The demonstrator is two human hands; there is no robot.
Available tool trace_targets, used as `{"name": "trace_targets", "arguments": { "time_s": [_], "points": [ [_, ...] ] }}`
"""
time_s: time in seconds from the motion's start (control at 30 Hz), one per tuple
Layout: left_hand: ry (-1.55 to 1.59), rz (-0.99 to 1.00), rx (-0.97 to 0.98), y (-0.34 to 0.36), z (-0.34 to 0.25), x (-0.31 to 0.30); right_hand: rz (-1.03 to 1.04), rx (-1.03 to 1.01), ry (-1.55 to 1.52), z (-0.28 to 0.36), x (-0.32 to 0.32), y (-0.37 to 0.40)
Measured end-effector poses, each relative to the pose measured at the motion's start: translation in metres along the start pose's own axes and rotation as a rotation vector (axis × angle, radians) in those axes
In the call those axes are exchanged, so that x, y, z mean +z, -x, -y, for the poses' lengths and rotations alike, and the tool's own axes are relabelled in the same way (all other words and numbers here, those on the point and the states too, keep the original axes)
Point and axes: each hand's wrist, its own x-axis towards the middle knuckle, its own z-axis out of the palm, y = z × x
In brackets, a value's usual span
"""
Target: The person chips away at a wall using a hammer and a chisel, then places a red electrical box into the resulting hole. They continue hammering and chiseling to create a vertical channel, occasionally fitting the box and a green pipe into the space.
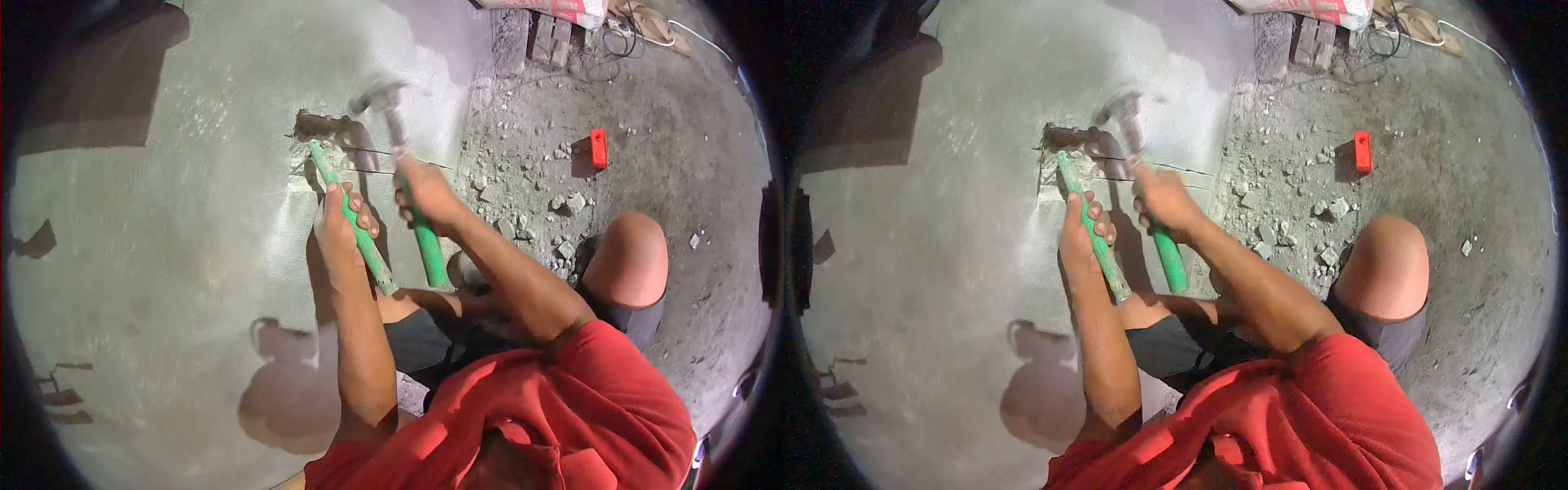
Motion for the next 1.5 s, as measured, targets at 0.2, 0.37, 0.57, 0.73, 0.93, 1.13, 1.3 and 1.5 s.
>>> {"name": "trace_targets", "arguments": {
  "time_s": [0.2, 0.37, 0.57, 0.73, 0.93, 1.13, 1.3, 1.5],
  "points": [
    [0.037, -0.007, -0.001, 0.001, 0.0, -0.007, -0.127, -0.432, -0.034, -0.043, 0.001, -0.022],
    [0.076, 0.042, -0.031, -0.002, 0.0, -0.013, -0.013, 0.042, 0.076, -0.005, 0.0, -0.006],
    [0.121, 0.04, -0.03, 0.001, -0.004, -0.012, -0.133, -0.379, -0.407, -0.006, 0.002, -0.011],
    [-0.03, 0.031, -0.03, 0.018, -0.008, -0.02, 0.067, 0.09, 0.11, -0.026, 0.005, 0.003],
    [-0.434, 0.32, 0.017, 0.081, 0.039, -0.13, 0.117, 0.096, -0.002, 0.0, -0.019, 0.031],
    [-0.357, 0.053, 0.009, 0.083, -0.006, -0.056, 0.056, 0.042, -0.014, -0.004, -0.018, 0.033],
    [-0.77, -0.138, 0.022, 0.054, 0.013, -0.044, 0.034, -0.096, 0.013, -0.001, -0.018, 0.04],
    [-0.738, -0.247, 0.021, 0.027, 0.012, -0.049, 0.039, -0.24, 0.168, 0.013, -0.025, 0.044]
  ]
}}
